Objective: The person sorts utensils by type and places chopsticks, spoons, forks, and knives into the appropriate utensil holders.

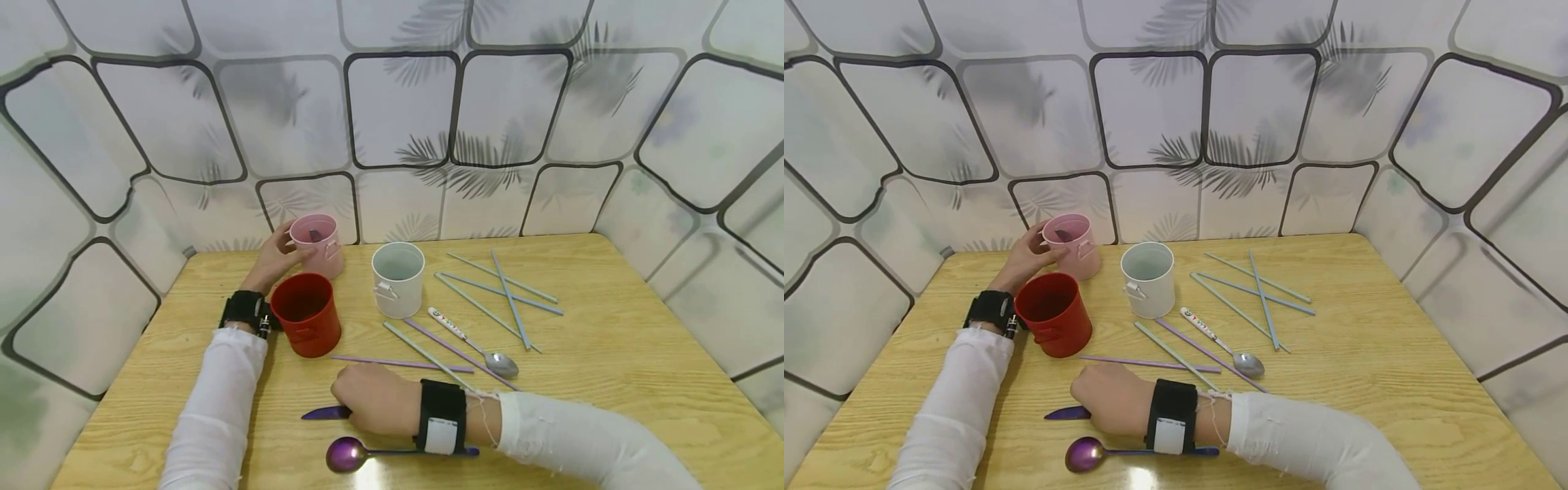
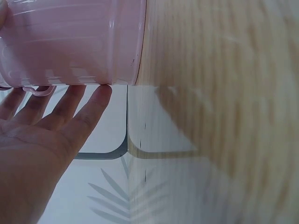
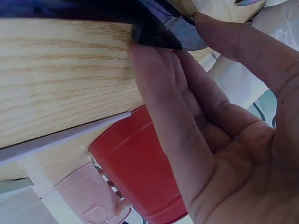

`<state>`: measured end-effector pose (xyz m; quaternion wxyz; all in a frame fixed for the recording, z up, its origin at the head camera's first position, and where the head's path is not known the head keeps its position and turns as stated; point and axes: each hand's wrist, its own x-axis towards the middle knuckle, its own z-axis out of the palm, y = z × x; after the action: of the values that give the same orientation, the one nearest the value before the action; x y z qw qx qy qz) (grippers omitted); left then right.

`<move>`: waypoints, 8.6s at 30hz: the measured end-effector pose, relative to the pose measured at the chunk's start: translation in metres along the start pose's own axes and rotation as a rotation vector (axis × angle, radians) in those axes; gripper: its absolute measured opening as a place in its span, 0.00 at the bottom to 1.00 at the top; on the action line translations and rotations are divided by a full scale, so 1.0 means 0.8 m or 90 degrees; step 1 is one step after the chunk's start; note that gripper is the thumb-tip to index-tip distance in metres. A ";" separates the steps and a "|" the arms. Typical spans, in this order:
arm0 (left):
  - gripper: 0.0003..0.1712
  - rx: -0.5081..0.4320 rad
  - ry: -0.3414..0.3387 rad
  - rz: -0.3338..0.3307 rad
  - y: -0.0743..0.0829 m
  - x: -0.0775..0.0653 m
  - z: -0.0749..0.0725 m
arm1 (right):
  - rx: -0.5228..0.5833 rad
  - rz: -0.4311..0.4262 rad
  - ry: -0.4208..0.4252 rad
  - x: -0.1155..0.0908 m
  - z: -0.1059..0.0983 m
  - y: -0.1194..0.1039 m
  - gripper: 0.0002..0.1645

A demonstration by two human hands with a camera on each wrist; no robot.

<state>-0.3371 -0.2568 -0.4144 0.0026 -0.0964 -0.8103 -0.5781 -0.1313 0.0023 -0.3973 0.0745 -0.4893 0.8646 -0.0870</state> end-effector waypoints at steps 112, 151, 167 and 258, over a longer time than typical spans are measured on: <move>0.44 -0.030 -0.008 -0.022 0.036 -0.014 0.003 | 0.401 0.054 0.769 0.123 -0.159 0.129 0.06; 0.42 -0.055 -0.009 0.037 0.013 -0.006 0.001 | 0.271 0.109 0.496 0.145 -0.148 0.143 0.03; 0.43 -0.049 -0.005 0.046 -0.003 0.003 -0.001 | 0.362 0.027 0.546 0.053 -0.154 0.101 0.02; 0.46 0.005 -0.358 0.096 0.035 -0.122 -0.044 | 0.464 0.236 0.658 -0.182 -0.174 0.173 0.12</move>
<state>-0.2408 -0.2958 -0.3882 -0.1790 -0.3127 -0.7719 -0.5237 -0.2023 0.2081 -0.2861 -0.1756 -0.1707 0.7742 -0.5837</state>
